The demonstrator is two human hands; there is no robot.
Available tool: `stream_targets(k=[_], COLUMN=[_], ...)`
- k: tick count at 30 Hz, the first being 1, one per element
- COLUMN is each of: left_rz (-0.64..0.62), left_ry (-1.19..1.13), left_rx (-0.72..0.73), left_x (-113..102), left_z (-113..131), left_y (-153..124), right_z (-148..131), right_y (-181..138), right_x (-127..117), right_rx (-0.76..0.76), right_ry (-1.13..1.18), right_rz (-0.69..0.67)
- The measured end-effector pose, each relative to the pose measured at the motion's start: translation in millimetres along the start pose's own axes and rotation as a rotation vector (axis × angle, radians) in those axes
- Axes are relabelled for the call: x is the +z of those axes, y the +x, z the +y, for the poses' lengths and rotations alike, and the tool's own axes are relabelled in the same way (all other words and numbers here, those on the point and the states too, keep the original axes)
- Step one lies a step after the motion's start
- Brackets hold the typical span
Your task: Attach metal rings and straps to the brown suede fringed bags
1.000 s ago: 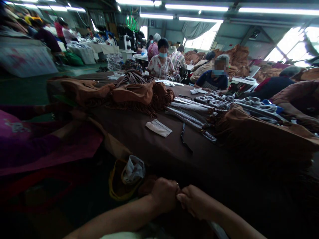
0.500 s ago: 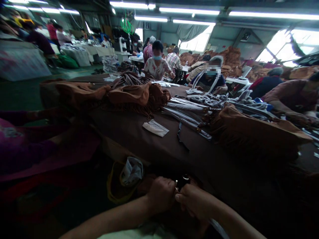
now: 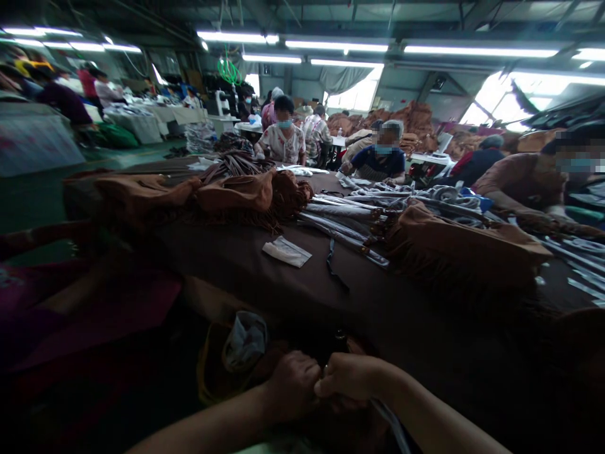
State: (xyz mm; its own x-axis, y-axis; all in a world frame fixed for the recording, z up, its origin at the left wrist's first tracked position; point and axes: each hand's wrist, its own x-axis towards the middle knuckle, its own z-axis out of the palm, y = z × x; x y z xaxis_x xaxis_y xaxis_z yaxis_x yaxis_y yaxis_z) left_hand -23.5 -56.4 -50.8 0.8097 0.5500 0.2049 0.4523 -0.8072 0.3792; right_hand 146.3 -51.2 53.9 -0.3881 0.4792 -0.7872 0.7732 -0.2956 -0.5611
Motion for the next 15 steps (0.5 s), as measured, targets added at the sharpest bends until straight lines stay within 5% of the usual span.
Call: stream_targets(k=[3,8,15], left_rz=[0.110,0.353,0.281], left_ry=[-0.160,-0.388,-0.468], left_rx=[-0.025,-0.078,0.018], left_x=[-10,-23,-7], left_z=[4,12,9], left_y=[-2,-4,-6], right_z=[-5,-29,-52], right_y=[-8,-20,8], right_x=[2,18,44], right_rx=[-0.048,-0.038,0.009], right_ry=[-0.087,-0.534,-0.531], right_rz=[0.140,0.771,0.831])
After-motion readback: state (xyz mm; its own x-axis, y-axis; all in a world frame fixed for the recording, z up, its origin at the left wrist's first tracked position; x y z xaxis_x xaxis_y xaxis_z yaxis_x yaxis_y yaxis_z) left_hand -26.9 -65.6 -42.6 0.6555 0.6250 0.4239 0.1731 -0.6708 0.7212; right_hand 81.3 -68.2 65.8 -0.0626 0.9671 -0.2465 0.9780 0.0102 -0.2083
